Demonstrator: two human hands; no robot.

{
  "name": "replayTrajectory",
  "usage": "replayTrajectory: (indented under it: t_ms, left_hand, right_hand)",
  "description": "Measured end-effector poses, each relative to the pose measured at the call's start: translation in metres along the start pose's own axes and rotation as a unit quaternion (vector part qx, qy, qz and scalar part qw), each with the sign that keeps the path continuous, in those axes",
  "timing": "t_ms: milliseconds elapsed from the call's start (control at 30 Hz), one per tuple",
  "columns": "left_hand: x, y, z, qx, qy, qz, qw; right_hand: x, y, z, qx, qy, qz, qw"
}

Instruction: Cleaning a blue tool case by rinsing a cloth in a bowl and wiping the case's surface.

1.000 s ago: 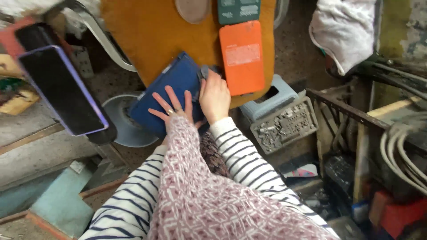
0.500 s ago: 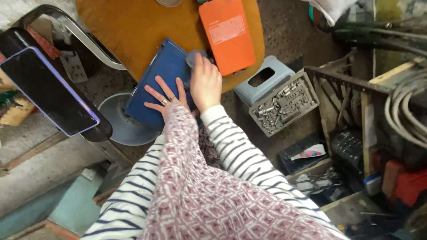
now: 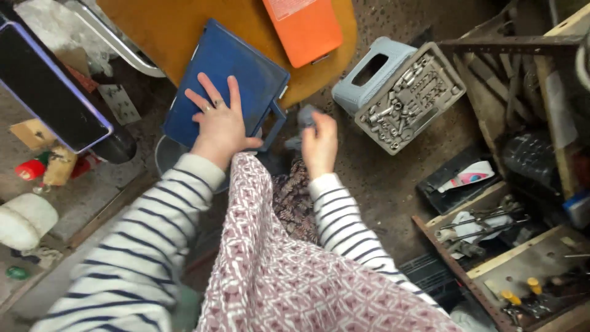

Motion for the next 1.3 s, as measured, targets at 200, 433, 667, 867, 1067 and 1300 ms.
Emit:
replayTrajectory:
  t_ms: [200, 433, 667, 867, 1067, 1300]
  left_hand:
    - [0.02, 0.015, -0.007, -0.109, 0.097, -0.26, 0.955]
    - [0.017, 0.018, -0.014, -0.149, 0.119, -0.232, 0.954]
    - [0.016, 0.015, -0.011, -0.066, 0.114, -0.222, 0.966]
    - [0.023, 0.015, -0.006, -0.148, 0.121, -0.236, 0.953]
    - [0.018, 0.004, 0.001, -0.183, 0.103, -0.208, 0.955]
    - [-0.013, 0.026, -0.004, -0.137, 0.066, -0.128, 0.98]
  right_hand:
    - [0.078, 0.008, -0.073, -0.008, 0.015, -0.06, 0.998]
    - [0.08, 0.033, -0.043, 0.04, -0.034, 0.088, 0.995]
    - [0.106, 0.024, -0.05, 0.202, -0.323, 0.203, 0.902]
    - [0.082, 0.024, -0.06, 0.325, -0.527, 0.257, 0.742]
    - [0.091, -0.008, -0.048, 0.236, -0.331, 0.097, 0.908]
    - [0.08, -0.009, -0.03, 0.096, -0.279, 0.037, 0.955]
Point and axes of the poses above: each hand's wrist, its own z-axis away from the middle knuckle, its own y-axis out of the palm, x = y × z, the point moved 7 cm from there along -z, towards the middle knuckle, and after that the axes turned 5 degrees about -y, right-handed, at the moved point
